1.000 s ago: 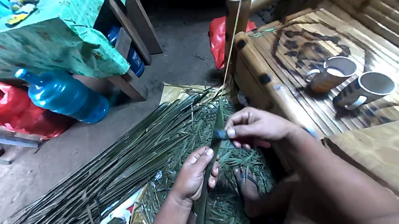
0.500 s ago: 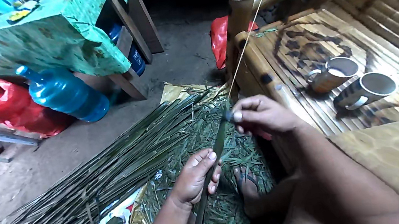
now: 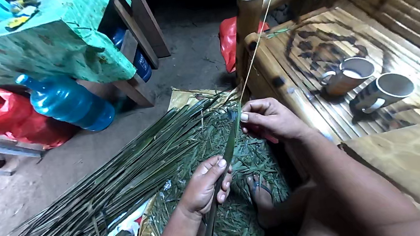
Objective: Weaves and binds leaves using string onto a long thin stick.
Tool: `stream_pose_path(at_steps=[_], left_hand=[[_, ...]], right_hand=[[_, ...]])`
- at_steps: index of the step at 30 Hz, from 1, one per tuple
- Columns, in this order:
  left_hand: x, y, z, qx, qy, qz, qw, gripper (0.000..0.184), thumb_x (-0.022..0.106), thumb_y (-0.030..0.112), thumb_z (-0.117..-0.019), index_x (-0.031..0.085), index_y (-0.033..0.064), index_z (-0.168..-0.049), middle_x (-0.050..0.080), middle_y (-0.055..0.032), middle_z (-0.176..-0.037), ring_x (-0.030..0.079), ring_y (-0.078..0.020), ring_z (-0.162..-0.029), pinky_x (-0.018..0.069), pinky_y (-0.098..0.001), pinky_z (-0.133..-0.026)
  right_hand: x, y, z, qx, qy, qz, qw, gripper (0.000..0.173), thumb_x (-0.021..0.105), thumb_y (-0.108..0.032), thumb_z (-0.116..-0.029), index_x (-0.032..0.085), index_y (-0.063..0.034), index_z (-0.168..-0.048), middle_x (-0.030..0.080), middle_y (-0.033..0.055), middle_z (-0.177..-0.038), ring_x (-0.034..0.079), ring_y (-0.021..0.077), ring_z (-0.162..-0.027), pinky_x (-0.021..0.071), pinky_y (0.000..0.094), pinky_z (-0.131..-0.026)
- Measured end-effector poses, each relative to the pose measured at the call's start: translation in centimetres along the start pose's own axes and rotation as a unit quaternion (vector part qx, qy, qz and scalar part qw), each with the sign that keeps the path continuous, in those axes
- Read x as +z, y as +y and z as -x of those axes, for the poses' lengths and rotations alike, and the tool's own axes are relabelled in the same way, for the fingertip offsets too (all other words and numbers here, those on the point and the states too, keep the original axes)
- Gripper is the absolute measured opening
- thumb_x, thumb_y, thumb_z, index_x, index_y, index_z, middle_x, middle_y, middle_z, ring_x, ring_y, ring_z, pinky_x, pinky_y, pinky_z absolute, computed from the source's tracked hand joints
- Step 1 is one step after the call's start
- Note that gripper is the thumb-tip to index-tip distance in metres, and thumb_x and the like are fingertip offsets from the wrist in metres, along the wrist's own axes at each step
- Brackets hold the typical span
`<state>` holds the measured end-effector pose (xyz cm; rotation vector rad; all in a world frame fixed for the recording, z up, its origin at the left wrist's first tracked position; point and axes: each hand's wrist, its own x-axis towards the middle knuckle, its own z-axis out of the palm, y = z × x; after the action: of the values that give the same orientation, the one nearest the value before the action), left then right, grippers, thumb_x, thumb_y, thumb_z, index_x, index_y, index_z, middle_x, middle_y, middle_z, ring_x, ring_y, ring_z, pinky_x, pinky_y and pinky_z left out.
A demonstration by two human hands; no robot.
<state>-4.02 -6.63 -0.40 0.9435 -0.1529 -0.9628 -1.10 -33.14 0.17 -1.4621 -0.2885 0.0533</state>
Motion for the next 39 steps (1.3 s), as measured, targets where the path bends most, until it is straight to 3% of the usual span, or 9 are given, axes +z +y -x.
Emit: stream_pose_path(at_steps=[5,10,12,19,21,26,33,37,39], left_hand=[[0.3,-0.2,0.3,-0.009,0.021,-0.054,0.998,0.022,0.045,0.023,-0.1086,0.060,0.0087,-0.101,0.061,-0.0002,-0.071,0.057,-0.0055,-0.049,0.0498,-0.0184,-0.044],[0.6,-0.2,0.1,0.028,0.060,-0.121,0.990,0.022,0.042,0.018,-0.1100,0.058,0.0069,-0.102,0.064,-0.0028,-0.072,0.062,-0.0100,-0.053,0.0547,-0.0226,-0.047],[0.8,-0.1,0.1,0.036,0.079,-0.149,0.985,0.021,0.042,0.017,-0.1100,0.058,0.0056,-0.103,0.064,-0.0035,-0.072,0.063,-0.0115,-0.053,0.0558,-0.0244,-0.048],[0.8,0.0,0.5,0.046,0.096,-0.233,0.967,0.021,0.044,0.014,-0.1095,0.061,0.0021,-0.108,0.068,-0.0048,-0.075,0.065,-0.0134,-0.053,0.0582,-0.0268,-0.048],[1.0,0.0,0.4,0.045,0.104,-0.252,0.961,0.021,0.044,0.014,-0.1094,0.061,0.0020,-0.109,0.068,-0.0048,-0.075,0.065,-0.0138,-0.053,0.0584,-0.0270,-0.049],[1.2,-0.2,0.1,0.071,0.137,-0.286,0.946,0.021,0.044,0.012,-0.1091,0.062,0.0003,-0.109,0.069,-0.0049,-0.078,0.067,-0.0143,-0.056,0.0601,-0.0281,-0.051],[1.1,-0.4,0.4,0.074,0.138,-0.324,0.933,0.022,0.045,0.012,-0.1088,0.063,0.0008,-0.109,0.070,-0.0060,-0.080,0.068,-0.0157,-0.057,0.0612,-0.0295,-0.052],[0.9,0.0,0.2,0.047,0.111,-0.243,0.962,0.026,0.039,0.018,-0.1115,0.060,0.0035,-0.108,0.064,-0.0025,-0.071,0.063,-0.0119,-0.051,0.0575,-0.0259,-0.047],[0.6,0.2,0.2,0.021,0.078,-0.172,0.982,0.032,0.036,0.023,-0.1114,0.062,0.0046,-0.107,0.057,0.0020,-0.062,0.055,-0.0064,-0.046,0.0496,-0.0205,-0.042]], right_hand=[[-1.8,-0.7,0.0,0.056,0.086,-0.032,0.994,0.018,0.053,-0.019,-0.1056,0.067,-0.0075,-0.105,0.066,0.0033,-0.076,0.059,0.0073,-0.054,0.0522,0.0216,-0.049],[-0.3,-0.3,0.7,0.128,-0.159,-0.035,0.978,0.019,0.059,-0.020,-0.1016,0.068,-0.0046,-0.097,0.067,0.0018,-0.072,0.062,0.0070,-0.059,0.0535,0.0221,-0.054],[0.2,0.0,0.5,0.133,-0.181,-0.030,0.974,0.021,0.058,-0.021,-0.1021,0.067,-0.0056,-0.092,0.066,0.0000,-0.071,0.061,0.0052,-0.058,0.0515,0.0205,-0.054],[-2.0,-0.8,-0.1,0.115,0.096,-0.025,0.988,0.019,0.052,-0.018,-0.1060,0.067,-0.0065,-0.101,0.064,0.0028,-0.074,0.056,0.0066,-0.054,0.0499,0.0203,-0.049],[-2.3,-1.0,0.0,0.113,0.099,-0.030,0.988,0.018,0.053,-0.017,-0.1056,0.066,-0.0062,-0.104,0.065,0.0041,-0.075,0.057,0.0079,-0.054,0.0511,0.0215,-0.049],[-0.6,-0.5,0.3,0.161,-0.094,-0.009,0.982,0.019,0.057,-0.019,-0.1025,0.068,-0.0030,-0.100,0.066,0.0033,-0.072,0.061,0.0082,-0.058,0.0527,0.0228,-0.054],[-2.1,-1.3,-0.2,0.155,0.114,-0.013,0.981,0.018,0.053,-0.017,-0.1064,0.066,-0.0053,-0.109,0.063,0.0037,-0.074,0.055,0.0074,-0.053,0.0491,0.0216,-0.048],[-1.4,-0.7,0.4,0.154,-0.084,-0.023,0.984,0.018,0.057,-0.018,-0.1022,0.068,-0.0034,-0.105,0.067,0.0038,-0.074,0.062,0.0089,-0.058,0.0546,0.0240,-0.055],[-0.9,-0.2,0.1,0.126,-0.094,-0.034,0.987,0.018,0.057,-0.017,-0.1024,0.069,-0.0039,-0.103,0.067,0.0019,-0.074,0.062,0.0068,-0.059,0.0541,0.0218,-0.056]])
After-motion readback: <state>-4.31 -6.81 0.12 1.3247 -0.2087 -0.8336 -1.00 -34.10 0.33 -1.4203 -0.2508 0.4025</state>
